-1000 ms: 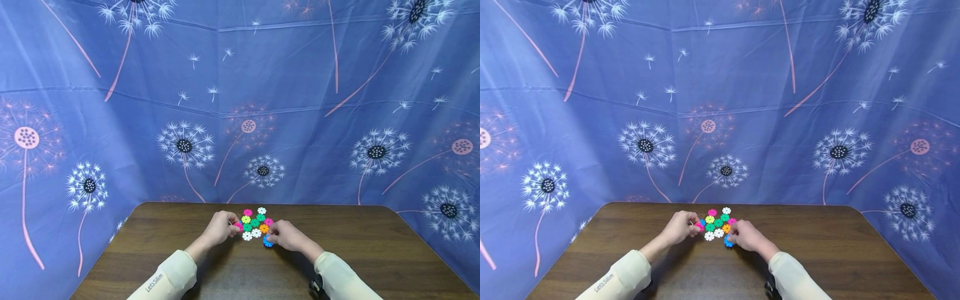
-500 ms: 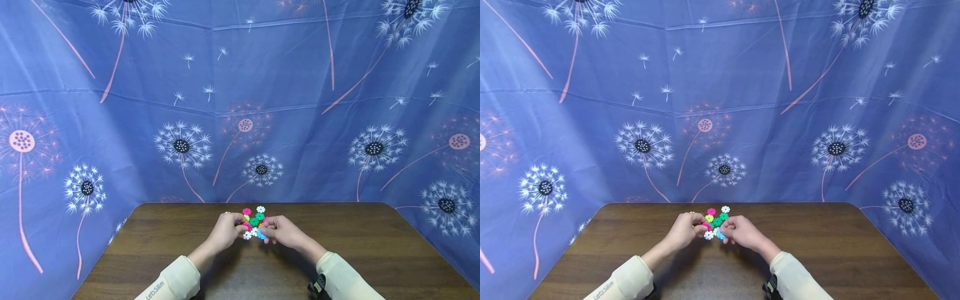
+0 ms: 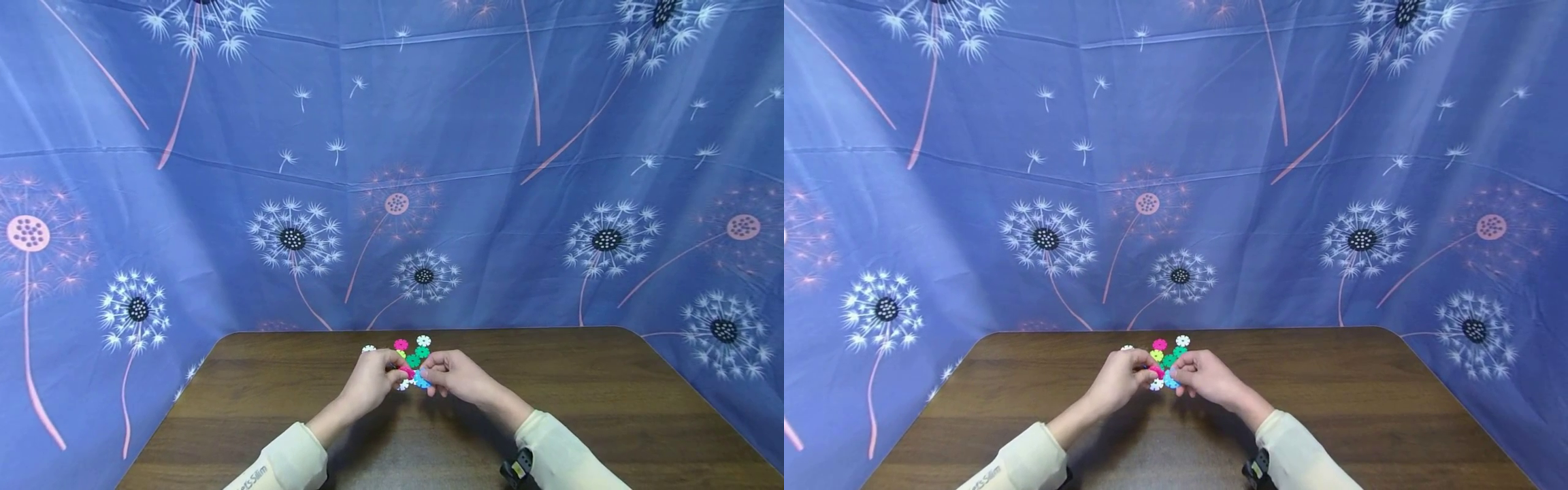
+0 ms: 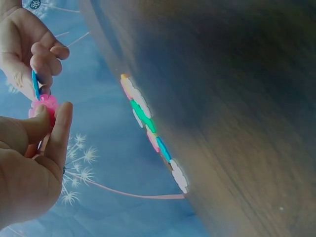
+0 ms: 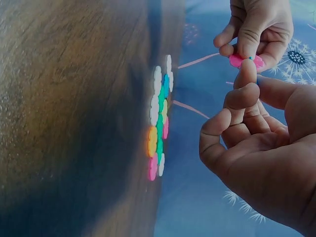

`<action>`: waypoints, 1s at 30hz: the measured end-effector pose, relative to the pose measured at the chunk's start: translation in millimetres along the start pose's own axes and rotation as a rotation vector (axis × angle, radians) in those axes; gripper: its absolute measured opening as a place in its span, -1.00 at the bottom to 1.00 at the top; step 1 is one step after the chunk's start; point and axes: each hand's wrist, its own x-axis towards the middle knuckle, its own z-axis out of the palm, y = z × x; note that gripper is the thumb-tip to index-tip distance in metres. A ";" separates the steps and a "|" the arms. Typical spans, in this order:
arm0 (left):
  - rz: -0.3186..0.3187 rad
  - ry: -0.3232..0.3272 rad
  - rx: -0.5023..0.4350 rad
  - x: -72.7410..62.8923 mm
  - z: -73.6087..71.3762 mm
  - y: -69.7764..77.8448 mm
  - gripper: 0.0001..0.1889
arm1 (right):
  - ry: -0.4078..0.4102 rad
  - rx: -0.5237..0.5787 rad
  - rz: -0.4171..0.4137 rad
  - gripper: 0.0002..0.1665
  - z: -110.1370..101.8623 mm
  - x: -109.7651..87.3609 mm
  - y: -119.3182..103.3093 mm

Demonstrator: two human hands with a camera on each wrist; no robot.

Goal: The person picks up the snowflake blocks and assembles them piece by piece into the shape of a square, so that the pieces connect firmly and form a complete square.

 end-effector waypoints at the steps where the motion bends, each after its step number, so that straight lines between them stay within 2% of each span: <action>1: 0.009 0.001 0.014 0.0 -0.1 0.3 -0.92 | -0.002 0.005 0.003 -0.82 0.2 -0.2 -0.3; 11: 0.061 0.032 0.132 -4.1 -0.7 7.7 -0.91 | -0.034 0.050 -0.003 -0.85 2.4 -3.8 -1.4; 15: 0.079 0.050 0.153 -7.5 -1.0 11.7 -0.90 | -0.051 0.057 -0.015 -0.86 2.7 -5.8 -2.4; 24: 0.149 0.112 0.232 -15.6 0.8 19.3 -0.84 | -0.087 0.066 -0.013 -0.90 3.0 -8.6 -5.1; 30: 0.210 0.142 0.333 -18.3 2.8 23.9 -0.82 | -0.112 0.093 -0.032 -0.88 2.5 -12.4 -7.8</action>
